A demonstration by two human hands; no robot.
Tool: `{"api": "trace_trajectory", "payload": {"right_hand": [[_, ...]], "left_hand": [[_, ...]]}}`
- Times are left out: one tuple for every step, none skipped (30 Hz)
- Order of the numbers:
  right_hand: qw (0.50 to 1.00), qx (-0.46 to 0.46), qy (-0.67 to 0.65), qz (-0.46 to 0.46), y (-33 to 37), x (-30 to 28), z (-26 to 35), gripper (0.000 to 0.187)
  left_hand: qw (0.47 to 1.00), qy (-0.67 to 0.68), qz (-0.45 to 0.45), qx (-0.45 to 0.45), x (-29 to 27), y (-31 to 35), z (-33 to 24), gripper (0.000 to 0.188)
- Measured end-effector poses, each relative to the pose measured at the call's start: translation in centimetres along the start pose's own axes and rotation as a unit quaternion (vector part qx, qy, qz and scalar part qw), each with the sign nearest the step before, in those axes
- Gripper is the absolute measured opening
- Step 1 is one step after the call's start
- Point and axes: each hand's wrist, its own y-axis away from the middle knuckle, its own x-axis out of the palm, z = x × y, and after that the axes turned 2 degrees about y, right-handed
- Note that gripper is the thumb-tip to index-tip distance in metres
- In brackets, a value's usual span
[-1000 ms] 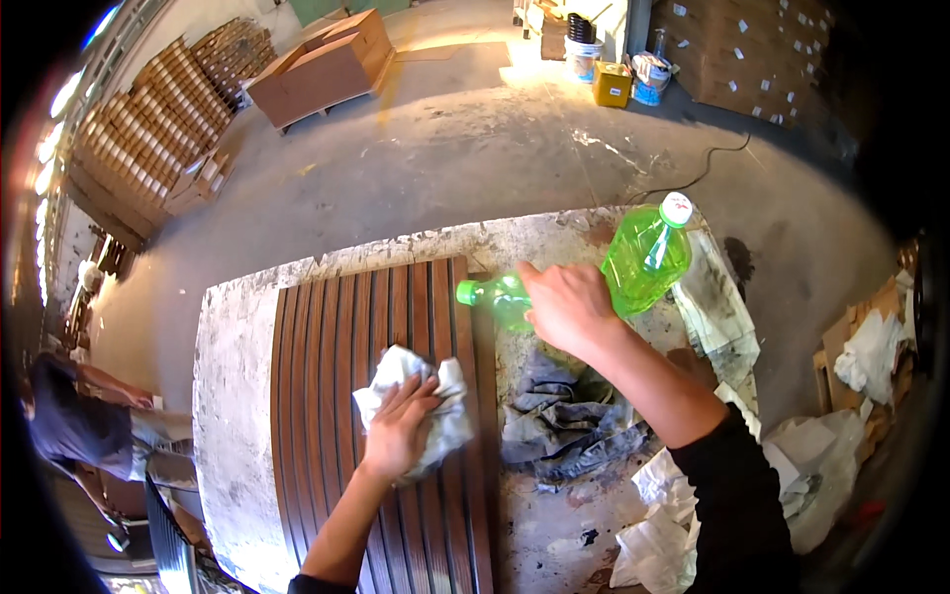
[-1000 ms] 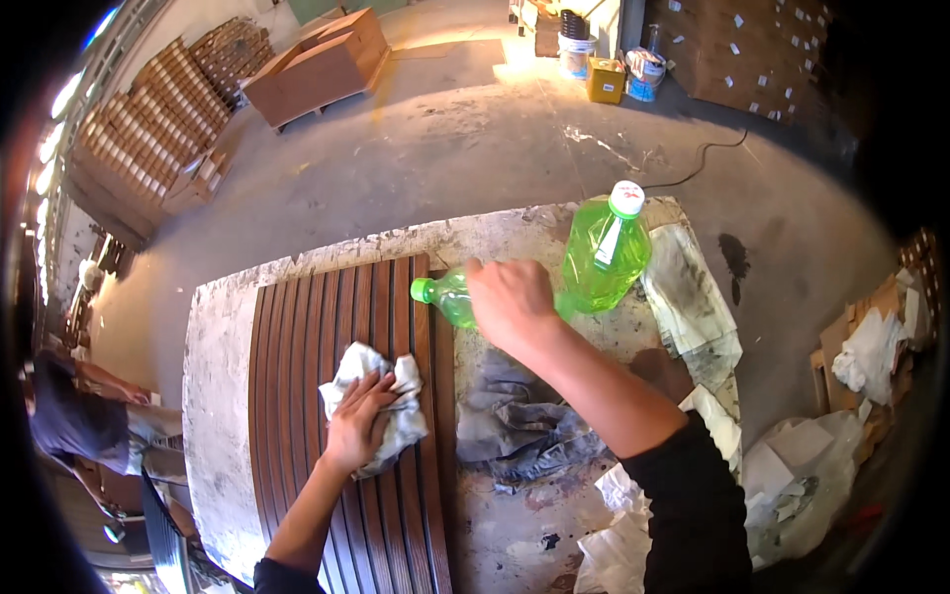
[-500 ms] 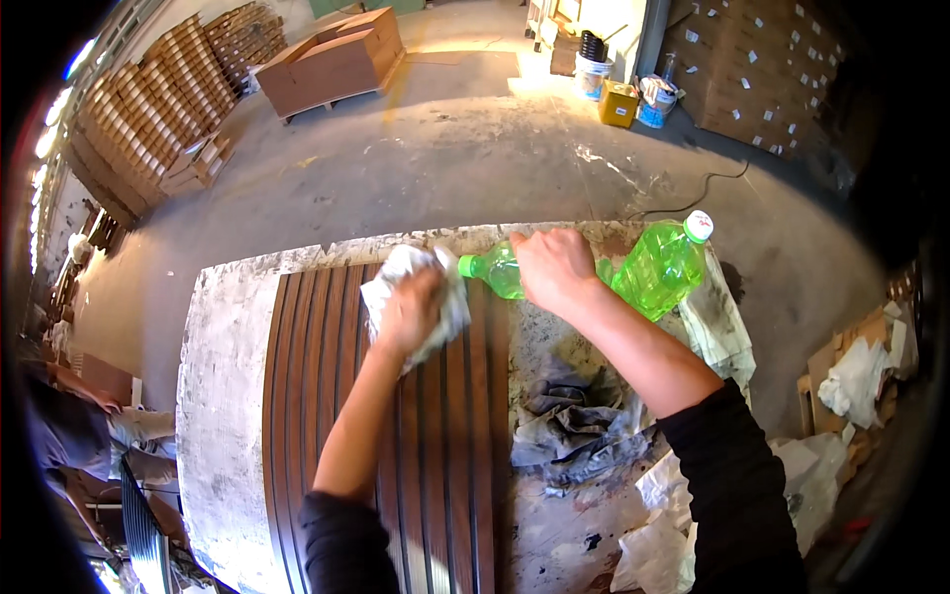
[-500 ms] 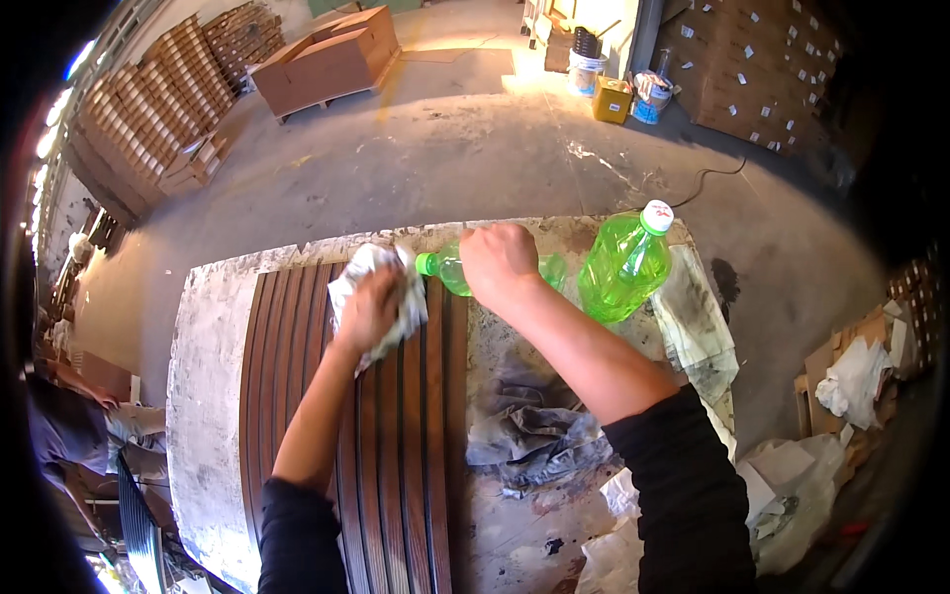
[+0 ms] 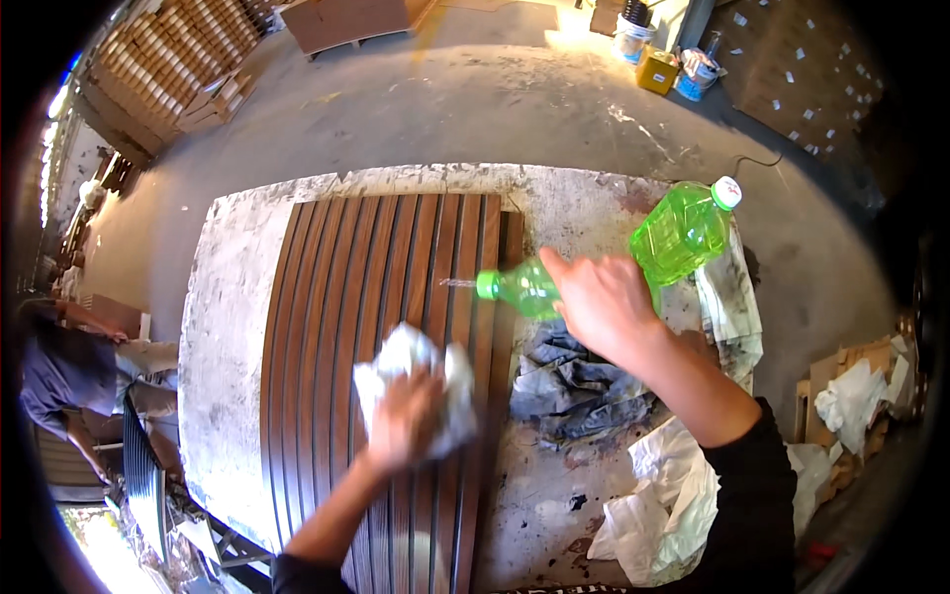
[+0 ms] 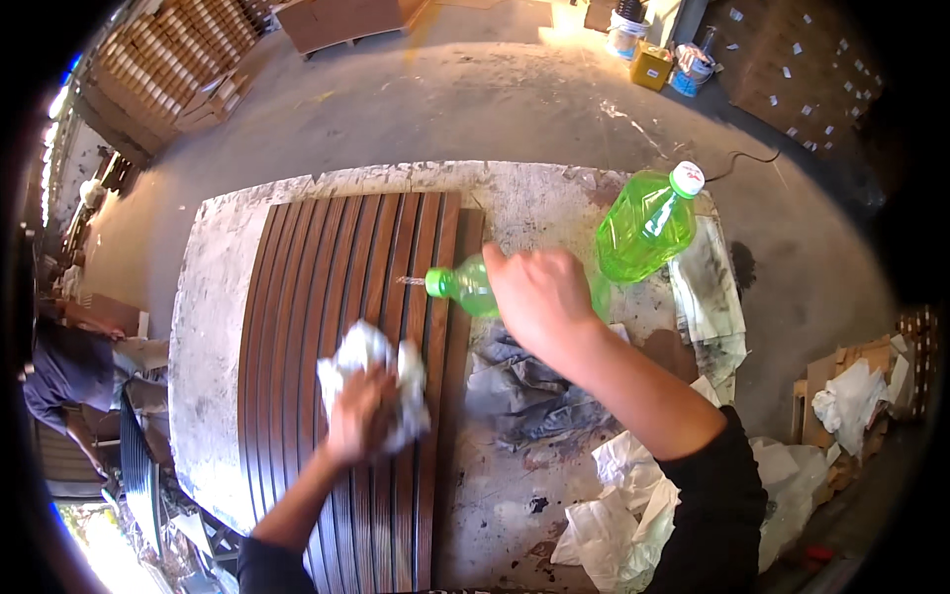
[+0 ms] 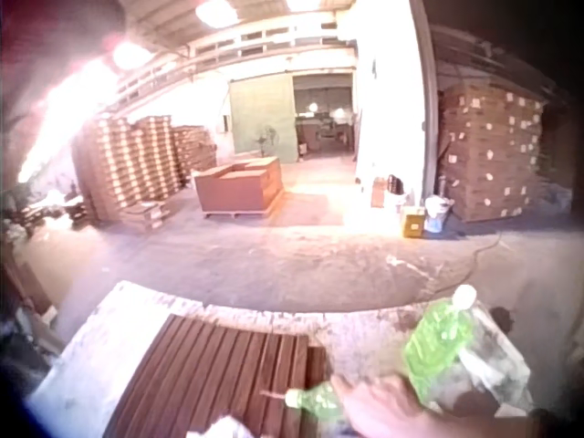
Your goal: The person applies a liquid from a green bottle onto wooden slat panels and wipes them down with a cloth, while another person also wipes a separate panel on the same workbench.
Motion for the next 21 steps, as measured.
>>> {"api": "trace_trajectory", "payload": {"right_hand": [[1.0, -0.007, 0.004, 0.024, 1.3, -0.3, 0.6, 0.055], [0.999, -0.015, 0.008, 0.044, 2.5, -0.7, 1.4, 0.056], [0.998, -0.055, 0.024, -0.021, 4.1, -0.4, 2.0, 0.057], [0.998, -0.059, 0.024, -0.011, 5.1, -0.3, 2.4, 0.058], [0.998, -0.062, 0.025, -0.001, 5.9, -0.3, 2.8, 0.058], [0.997, -0.065, 0.029, -0.002, 6.3, -0.7, 3.4, 0.058], [0.997, -0.075, 0.034, -0.006, 6.5, -0.9, 4.2, 0.059], [0.996, -0.077, 0.049, -0.003, 7.1, -1.3, 4.9, 0.059], [0.995, -0.079, 0.064, 0.006, 7.7, -1.3, 5.0, 0.059], [0.994, -0.082, 0.075, 0.015, 8.4, -1.4, 5.0, 0.06], [0.994, -0.085, 0.067, 0.025, 9.3, -1.4, 4.9, 0.061], [0.994, -0.084, 0.062, 0.04, 10.4, -1.5, 4.9, 0.061], [0.994, -0.089, 0.05, 0.048, 11.4, -1.9, 5.3, 0.061], [0.993, -0.09, 0.047, 0.057, 12.4, -2.1, 5.5, 0.061], [0.993, -0.093, 0.057, 0.037, 13.7, -1.4, 5.9, 0.062], [0.993, -0.1, 0.056, 0.039, 14.6, -1.4, 6.4, 0.063], [0.992, -0.107, 0.056, 0.041, 15.5, -1.6, 6.9, 0.063], [0.99, -0.12, 0.048, 0.046, 16.5, -1.2, 8.1, 0.064], [0.99, -0.125, 0.03, 0.054, 17.2, -1.4, 9.0, 0.066], [0.988, -0.134, 0.036, 0.068, 17.9, -1.3, 10.1, 0.066], [0.985, -0.14, 0.043, 0.086, 18.6, -0.7, 10.8, 0.067]], "left_hand": [[0.998, -0.003, 0.04, -0.057, -0.9, 3.5, -2.7, 0.023], [0.996, -0.012, 0.044, -0.07, -1.6, 7.1, -3.8, 0.023], [0.998, -0.008, 0.025, -0.05, -1.7, 6.9, -2.7, 0.023], [0.999, 0.0, 0.007, -0.039, -1.7, 5.7, -1.8, 0.023], [0.997, -0.013, 0.003, -0.081, -1.3, 3.5, -1.0, 0.022], [0.992, 0.007, -0.029, -0.123, -1.5, 0.4, 0.1, 0.024], [0.989, -0.003, -0.063, -0.133, -1.2, -1.3, 2.3, 0.029], [0.989, -0.012, -0.083, -0.118, -0.8, -2.2, 3.1, 0.033], [0.991, 0.012, -0.064, -0.118, -0.2, -1.0, 1.8, 0.034], [0.992, 0.035, -0.043, -0.118, 0.3, 1.2, -0.1, 0.035], [0.994, 0.017, -0.004, -0.106, 0.2, 4.6, -3.1, 0.034], [0.993, 0.02, 0.007, -0.113, 0.4, 8.1, -5.9, 0.03], [0.991, 0.004, 0.01, -0.131, -0.2, 12.0, -8.6, 0.024], [0.988, 0.022, 0.006, -0.154, -0.3, 15.5, -10.3, 0.022], [0.989, 0.022, 0.032, -0.143, -1.5, 15.7, -10.6, 0.023], [0.989, 0.024, 0.055, -0.138, -2.7, 15.6, -11.1, 0.024], [0.993, 0.003, 0.011, -0.121, -2.0, 14.7, -10.0, 0.028], [0.987, -0.008, 0.004, -0.163, -2.5, 12.2, -9.9, 0.028], [0.988, -0.007, -0.033, -0.153, -2.0, 10.9, -8.4, 0.032], [0.986, -0.003, -0.064, -0.151, -1.5, 10.4, -7.1, 0.026], [0.985, 0.006, -0.061, -0.164, -0.8, 12.0, -8.3, 0.023]]}}
